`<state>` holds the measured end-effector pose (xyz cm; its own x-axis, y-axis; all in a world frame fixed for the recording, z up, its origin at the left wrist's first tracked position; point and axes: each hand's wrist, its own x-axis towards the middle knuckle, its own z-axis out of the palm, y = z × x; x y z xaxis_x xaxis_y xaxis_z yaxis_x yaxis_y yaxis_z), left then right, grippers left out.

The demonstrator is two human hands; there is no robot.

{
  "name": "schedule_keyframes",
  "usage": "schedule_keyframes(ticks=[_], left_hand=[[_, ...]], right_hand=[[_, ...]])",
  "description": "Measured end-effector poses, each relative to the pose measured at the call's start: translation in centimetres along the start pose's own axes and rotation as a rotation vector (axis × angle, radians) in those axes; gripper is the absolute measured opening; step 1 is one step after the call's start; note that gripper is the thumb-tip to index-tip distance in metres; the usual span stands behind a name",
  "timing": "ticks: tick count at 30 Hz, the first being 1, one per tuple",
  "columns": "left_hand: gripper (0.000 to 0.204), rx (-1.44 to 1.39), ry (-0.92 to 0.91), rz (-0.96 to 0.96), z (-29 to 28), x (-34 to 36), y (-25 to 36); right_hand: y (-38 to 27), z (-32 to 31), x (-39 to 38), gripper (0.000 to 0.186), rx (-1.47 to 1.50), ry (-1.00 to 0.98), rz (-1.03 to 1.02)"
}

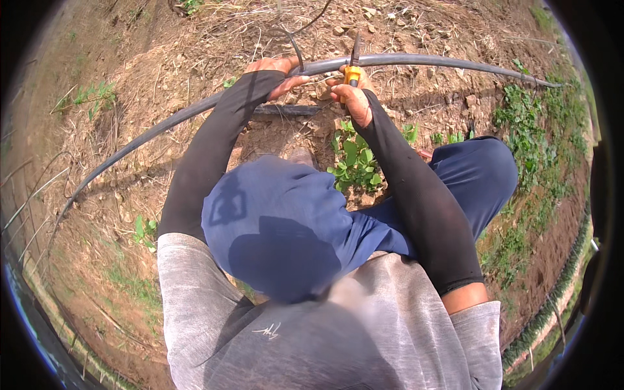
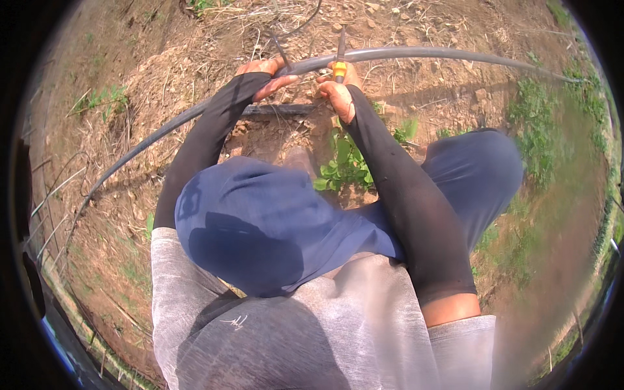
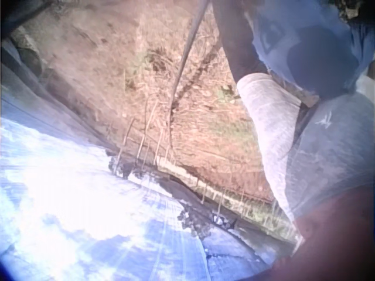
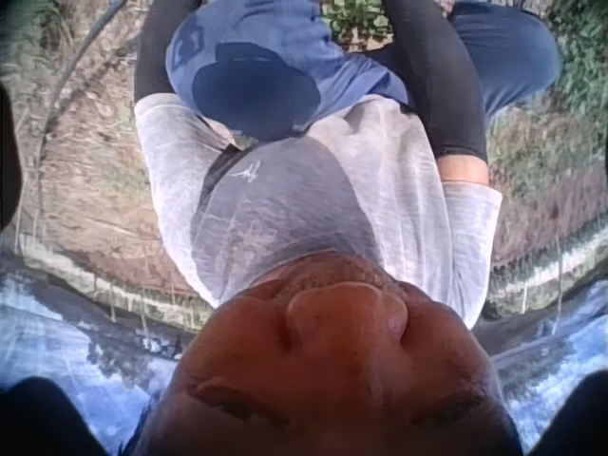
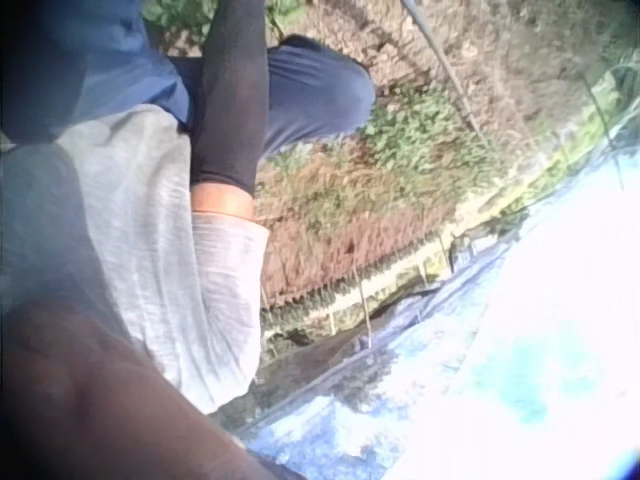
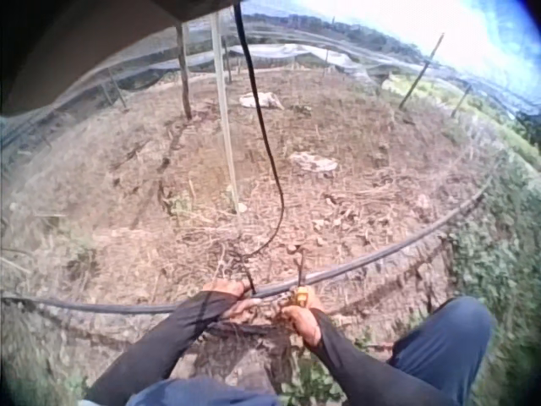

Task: The person kneels in a garden and repairs a drip irrigation system. They use pliers to cut a black pipe and a smaller tube, then connect the tube to a vertical stake using a zip tie. The person repeats this process for multiple stakes along the row.

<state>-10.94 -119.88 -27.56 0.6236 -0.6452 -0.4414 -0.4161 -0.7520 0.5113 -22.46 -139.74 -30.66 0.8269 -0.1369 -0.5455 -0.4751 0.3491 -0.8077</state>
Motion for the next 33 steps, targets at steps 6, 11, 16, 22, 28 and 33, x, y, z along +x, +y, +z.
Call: schedule_keyframes(ticks=[6,11,16,22,28,33], left_hand=[[0.036,0.310,0.360,-0.017,7.0,3.0,-2.8],[0.035,0.018,0.594,-0.011,8.6,3.3,-3.8],[0.053,-1.226,0.482,-0.312,5.4,7.2,-8.2],[0.054,-1.136,0.509,-0.412,2.0,5.8,-10.1],[0.053,-1.160,0.413,-0.452,3.3,2.8,-13.0],[0.054,-1.051,0.400,-0.345,-0.5,-0.3,-12.5]], right_hand=[[-1.8,-1.8,3.6,0.042,-0.934,-0.151,0.040],[-16.5,-3.6,0.3,0.034,-1.658,-0.392,0.071],[-24.8,-10.8,-3.1,0.048,-1.688,-0.383,-0.042],[-14.7,-28.1,-12.4,0.045,-1.364,0.045,0.069],[9.5,-36.8,-17.9,0.037,-1.065,0.630,0.121],[8.8,-34.4,-17.8,0.041,-1.098,0.671,-0.013]])
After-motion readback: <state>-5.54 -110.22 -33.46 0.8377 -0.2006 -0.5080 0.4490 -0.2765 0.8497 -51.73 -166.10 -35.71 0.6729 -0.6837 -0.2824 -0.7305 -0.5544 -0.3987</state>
